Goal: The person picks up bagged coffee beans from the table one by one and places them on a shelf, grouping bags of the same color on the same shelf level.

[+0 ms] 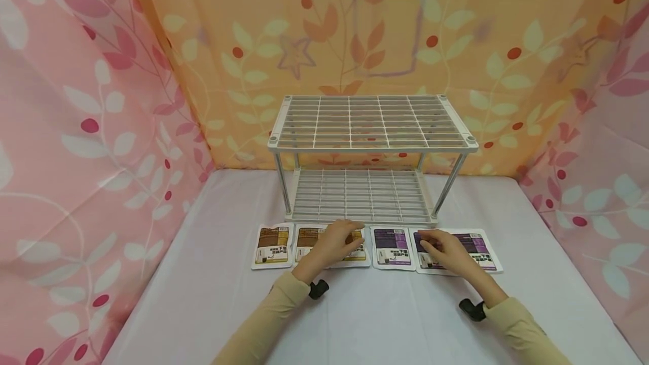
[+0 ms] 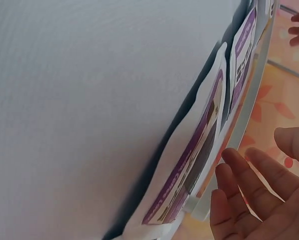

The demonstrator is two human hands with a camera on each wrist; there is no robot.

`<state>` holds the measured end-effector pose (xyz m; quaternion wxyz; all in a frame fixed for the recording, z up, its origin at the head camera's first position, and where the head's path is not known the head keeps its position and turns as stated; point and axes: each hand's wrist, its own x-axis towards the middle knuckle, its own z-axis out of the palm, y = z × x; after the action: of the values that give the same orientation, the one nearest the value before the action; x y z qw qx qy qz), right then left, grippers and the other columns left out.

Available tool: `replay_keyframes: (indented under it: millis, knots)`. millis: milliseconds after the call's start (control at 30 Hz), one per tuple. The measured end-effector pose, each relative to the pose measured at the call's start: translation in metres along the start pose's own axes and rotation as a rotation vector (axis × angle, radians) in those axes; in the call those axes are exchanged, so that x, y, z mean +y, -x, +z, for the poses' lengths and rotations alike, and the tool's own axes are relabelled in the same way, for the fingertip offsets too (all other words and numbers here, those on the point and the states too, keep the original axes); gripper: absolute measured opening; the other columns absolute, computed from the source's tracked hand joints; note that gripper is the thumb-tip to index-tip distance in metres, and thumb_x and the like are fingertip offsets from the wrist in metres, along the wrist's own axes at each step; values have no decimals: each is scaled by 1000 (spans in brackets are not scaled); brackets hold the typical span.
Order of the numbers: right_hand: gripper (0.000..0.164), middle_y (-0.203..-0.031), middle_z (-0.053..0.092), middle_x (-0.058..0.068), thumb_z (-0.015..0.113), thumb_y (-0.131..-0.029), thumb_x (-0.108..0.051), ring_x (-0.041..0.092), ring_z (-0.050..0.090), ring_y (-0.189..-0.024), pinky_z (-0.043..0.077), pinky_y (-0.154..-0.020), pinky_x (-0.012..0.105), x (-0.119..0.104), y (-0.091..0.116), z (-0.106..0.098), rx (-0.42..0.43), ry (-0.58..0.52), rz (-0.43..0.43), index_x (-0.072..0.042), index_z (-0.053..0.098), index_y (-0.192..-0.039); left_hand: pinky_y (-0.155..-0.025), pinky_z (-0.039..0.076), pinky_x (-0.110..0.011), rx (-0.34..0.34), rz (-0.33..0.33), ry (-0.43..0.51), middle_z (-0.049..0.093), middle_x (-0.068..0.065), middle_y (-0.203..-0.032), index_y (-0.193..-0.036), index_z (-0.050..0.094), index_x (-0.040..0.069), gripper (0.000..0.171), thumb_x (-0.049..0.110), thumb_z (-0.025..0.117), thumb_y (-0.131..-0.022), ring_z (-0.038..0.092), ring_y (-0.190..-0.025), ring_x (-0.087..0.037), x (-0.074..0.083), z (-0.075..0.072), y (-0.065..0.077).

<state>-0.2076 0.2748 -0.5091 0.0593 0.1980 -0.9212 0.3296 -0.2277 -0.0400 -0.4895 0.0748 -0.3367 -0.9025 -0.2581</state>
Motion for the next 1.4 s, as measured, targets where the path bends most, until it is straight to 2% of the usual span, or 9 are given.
replay_keyframes:
  millis: [200,367,533,733,867,1033,1200,1400]
  knots:
    - [31,-92,66,8,59,-90,-12,1,53,-68,46,-55,20,-3,-3,6,-17,-15,-18,5,60,-116,-81,49,-38,-62,16,-60,67,-2,-108,-122,61,12,36,29,58,-91,59,-100,-18,10,10,-8]
    - [29,-83,66,5,61,-88,-8,2,53,-66,47,-55,21,-7,-6,11,-33,-4,-40,6,61,-114,-86,46,-41,-110,-10,-122,67,0,-109,-120,62,14,36,34,57,-91,58,-101,-18,16,18,-10]
    - [30,-84,67,3,61,-88,-10,8,60,-73,51,-63,25,-11,-6,15,-40,55,-32,7,62,-113,-94,42,-43,-149,-52,-230,64,2,-116,-121,62,19,38,42,54,-91,54,-110,-19,21,25,-11]
    - [33,-94,68,12,61,-88,-12,21,64,-83,54,-71,34,-19,-4,19,-59,88,-4,7,61,-115,-91,42,-41,-146,-61,-325,65,3,-112,-118,64,20,39,46,53,-91,54,-106,-17,26,30,-11]
    - [36,-101,66,17,61,-88,-16,29,64,-91,53,-76,42,-25,-1,20,-62,115,29,5,60,-117,-90,42,-41,-138,-56,-358,66,4,-109,-117,64,21,38,47,52,-91,54,-105,-16,28,34,-12]
    - [37,-104,65,19,60,-89,-18,30,64,-92,53,-77,44,-30,2,21,-73,121,40,4,59,-119,-89,41,-40,-153,-57,-385,66,5,-109,-118,63,23,38,47,50,-92,53,-104,-15,30,39,-12]
    - [36,-105,65,18,61,-89,-17,28,63,-89,53,-75,43,-31,1,22,-72,121,14,4,59,-119,-91,39,-40,-163,-55,-399,66,6,-109,-119,63,24,39,48,49,-92,52,-103,-14,31,42,-12]
    - [36,-103,65,16,62,-88,-16,19,59,-83,50,-69,37,-32,-1,24,-65,123,15,1,60,-119,-93,38,-42,-161,-60,-381,66,5,-109,-120,62,24,40,48,48,-93,52,-103,-14,31,42,-14]
